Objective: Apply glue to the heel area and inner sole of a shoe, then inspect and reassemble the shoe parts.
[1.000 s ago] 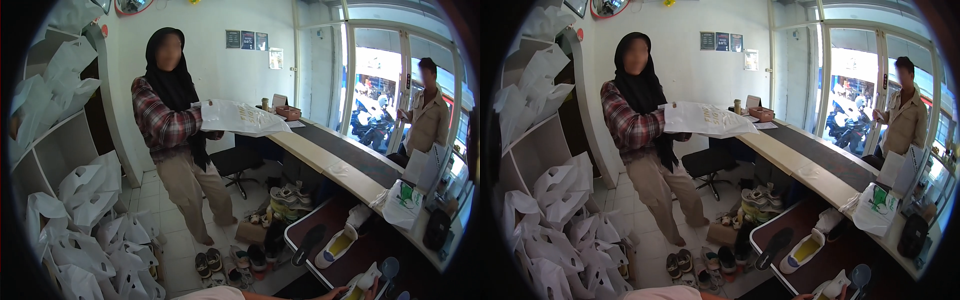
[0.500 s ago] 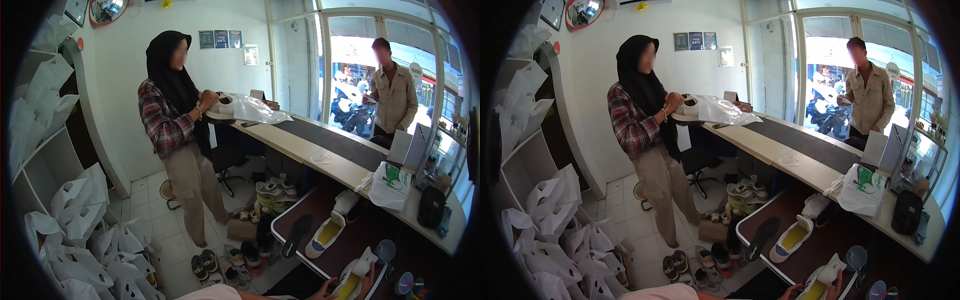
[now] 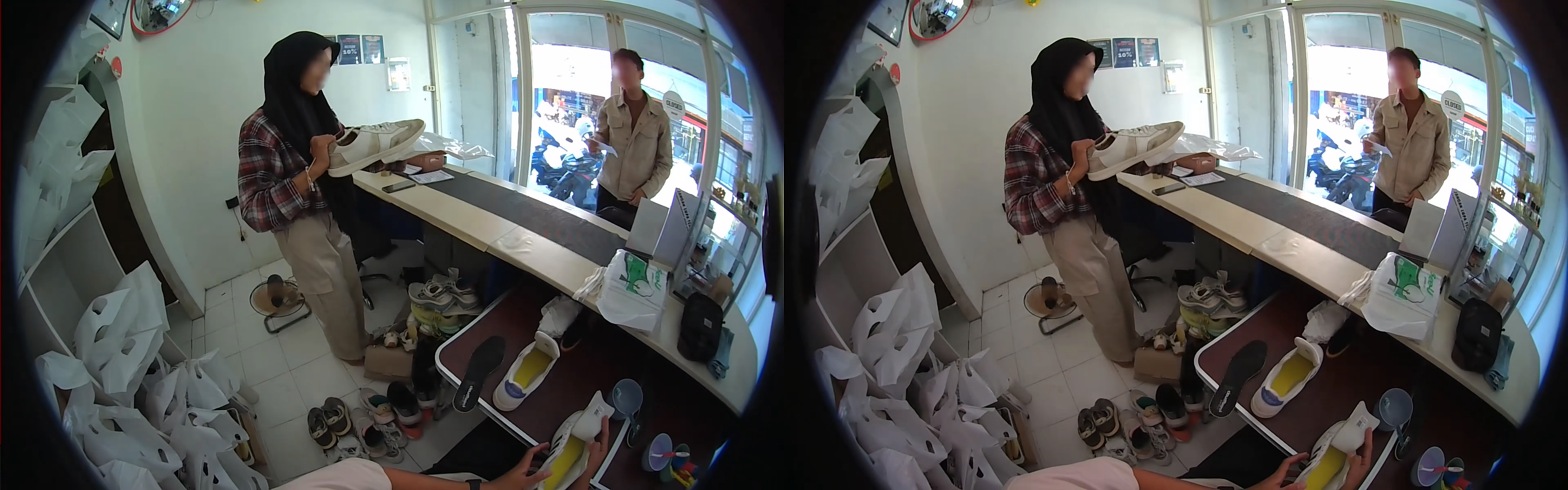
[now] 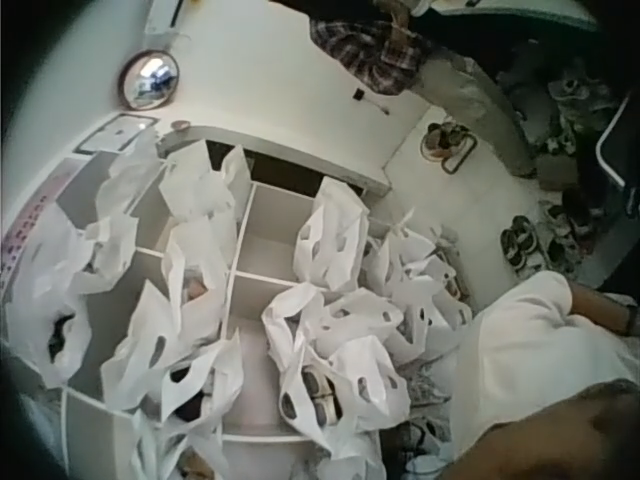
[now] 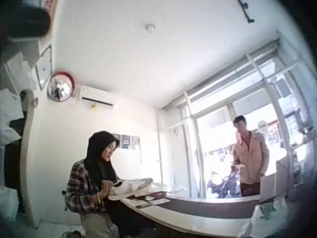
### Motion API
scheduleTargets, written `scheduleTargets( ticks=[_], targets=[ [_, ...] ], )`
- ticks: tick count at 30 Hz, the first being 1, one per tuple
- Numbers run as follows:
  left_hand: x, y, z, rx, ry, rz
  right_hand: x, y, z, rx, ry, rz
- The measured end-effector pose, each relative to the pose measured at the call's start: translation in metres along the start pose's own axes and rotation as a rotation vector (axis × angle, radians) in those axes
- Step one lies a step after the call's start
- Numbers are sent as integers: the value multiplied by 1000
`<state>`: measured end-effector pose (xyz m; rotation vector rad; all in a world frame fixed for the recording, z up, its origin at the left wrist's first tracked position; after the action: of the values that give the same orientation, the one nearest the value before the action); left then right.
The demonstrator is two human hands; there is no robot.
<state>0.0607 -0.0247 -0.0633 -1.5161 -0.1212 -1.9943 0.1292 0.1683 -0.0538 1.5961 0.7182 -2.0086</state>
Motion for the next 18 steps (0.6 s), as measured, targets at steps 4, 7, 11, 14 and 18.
scheduleTargets(
  ticks=[4,7,11,14,18],
  targets=[
    [3,0,-1,-8,-45,48,-3,1,5,-12,-43,-1],
    [1,0,0,-11,-17,19,-8,2,9,-20,-75,-5],
    [-2,1,0,-6,17,17,-13,5,16,-33,-118,-12],
    [-5,1,0,11,29,16,-19,7,23,-49,-152,-25],
    [-7,1,-1,19,20,59,-34,12,37,-71,-190,-51]
  ],
)
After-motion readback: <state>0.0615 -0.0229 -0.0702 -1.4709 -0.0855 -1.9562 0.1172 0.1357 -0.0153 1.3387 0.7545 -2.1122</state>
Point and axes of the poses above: each hand's wrist, its own y-axis away from the middle knuckle, its own z-axis out of the palm, x = y × z, the point moved 4 cm from there along -y, towards the middle knuckle, and after that the axes turned 12 degrees about z, right-handed, at the moved point
